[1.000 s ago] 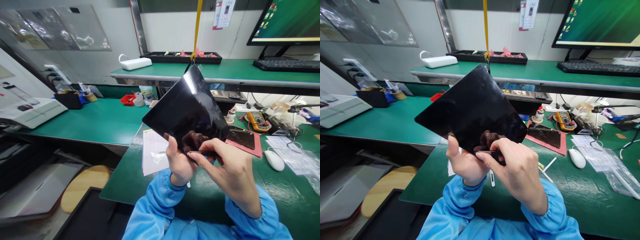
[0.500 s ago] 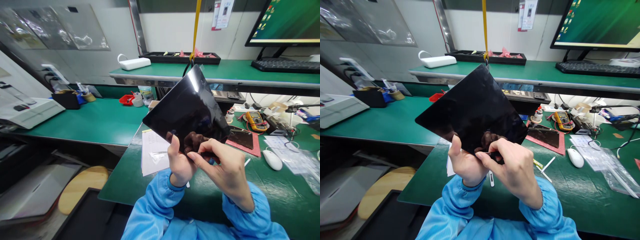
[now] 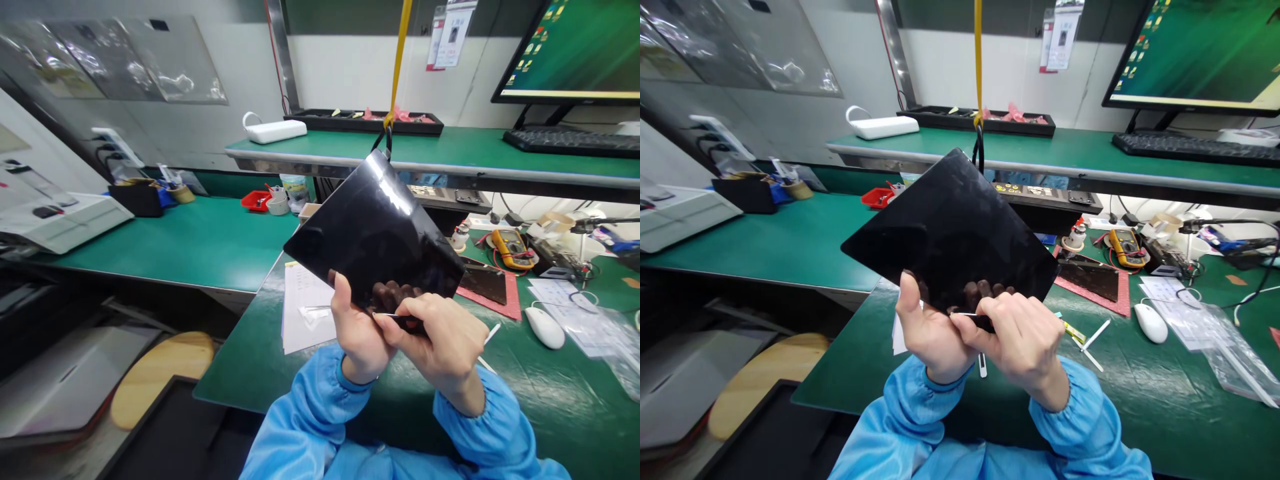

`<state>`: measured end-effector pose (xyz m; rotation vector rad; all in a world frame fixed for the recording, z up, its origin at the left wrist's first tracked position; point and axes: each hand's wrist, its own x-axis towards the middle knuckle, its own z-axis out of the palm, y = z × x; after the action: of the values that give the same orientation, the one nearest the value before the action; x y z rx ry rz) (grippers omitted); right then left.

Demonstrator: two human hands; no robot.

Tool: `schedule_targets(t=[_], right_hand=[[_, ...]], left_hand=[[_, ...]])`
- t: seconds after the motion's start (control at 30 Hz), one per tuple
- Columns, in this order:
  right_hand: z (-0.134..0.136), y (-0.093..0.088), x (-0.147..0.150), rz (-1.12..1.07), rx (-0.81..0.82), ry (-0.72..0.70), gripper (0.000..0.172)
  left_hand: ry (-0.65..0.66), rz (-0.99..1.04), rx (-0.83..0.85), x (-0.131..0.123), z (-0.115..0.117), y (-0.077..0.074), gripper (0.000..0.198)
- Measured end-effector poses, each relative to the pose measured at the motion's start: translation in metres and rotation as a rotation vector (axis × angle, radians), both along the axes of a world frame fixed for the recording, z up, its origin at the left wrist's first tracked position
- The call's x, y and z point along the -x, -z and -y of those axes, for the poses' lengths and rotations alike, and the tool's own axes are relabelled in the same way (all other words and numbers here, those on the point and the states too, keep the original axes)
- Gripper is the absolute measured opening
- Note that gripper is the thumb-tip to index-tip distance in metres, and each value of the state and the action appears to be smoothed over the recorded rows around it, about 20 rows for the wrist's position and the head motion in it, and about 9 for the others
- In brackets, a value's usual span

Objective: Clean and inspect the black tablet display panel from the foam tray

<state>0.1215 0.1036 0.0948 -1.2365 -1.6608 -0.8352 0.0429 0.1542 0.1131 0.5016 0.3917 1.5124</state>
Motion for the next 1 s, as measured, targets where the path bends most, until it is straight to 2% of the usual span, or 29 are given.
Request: schedule_targets(t=[0.27,0.37,0.43,0.53,0.6,0.67,0.77,0.83,0.9,0.97,1.0], right_hand=[[-0.001,0.003,0.002,0.044,-0.055,0.017,0.032],[0.001,0.002,0.001,0.045,-0.046,0.013,0.024],[0.001,0.002,0.001,0.041,-0.047,0.006,0.022],[-0.001,0.003,0.001,0.029,-0.053,-0.011,0.029],[-0.002,0.004,0.001,0.013,-0.052,-0.021,0.032],[-0.002,0.004,0.001,-0.013,-0.062,-0.029,0.032],[0.001,0.004,-0.001,-0.096,-0.067,-0.071,0.03],[0.005,0.004,-0.004,-0.183,-0.068,-0.109,0.03],[0.009,0.005,-0.011,-0.261,-0.112,-0.126,0.031],[0.013,0.006,-0.021,-0.317,-0.179,-0.066,0.033],[0.014,0.007,-0.028,-0.339,-0.189,-0.012,0.034]], left_hand=[[-0.026,0.04,-0.046,0.0,0.003,-0.002,0.042],[-0.006,0.039,-0.058,0.0,0.004,0.0,0.051],[-0.037,0.014,-0.055,0.0,0.004,0.001,0.059],[-0.097,-0.068,-0.034,0.001,0.004,0.0,0.073],[-0.081,-0.102,-0.022,0.001,0.004,-0.001,0.08],[-0.048,-0.094,-0.026,0.001,0.003,0.0,0.081],[-0.05,-0.032,-0.028,-0.001,-0.002,0.004,0.068],[-0.134,0.014,-0.034,-0.002,-0.008,0.003,0.056],[-0.294,0.06,-0.056,-0.002,-0.015,-0.003,0.05],[-0.494,0.097,-0.079,0.001,-0.021,-0.015,0.052],[-0.533,0.096,-0.076,0.004,-0.024,-0.021,0.052]])
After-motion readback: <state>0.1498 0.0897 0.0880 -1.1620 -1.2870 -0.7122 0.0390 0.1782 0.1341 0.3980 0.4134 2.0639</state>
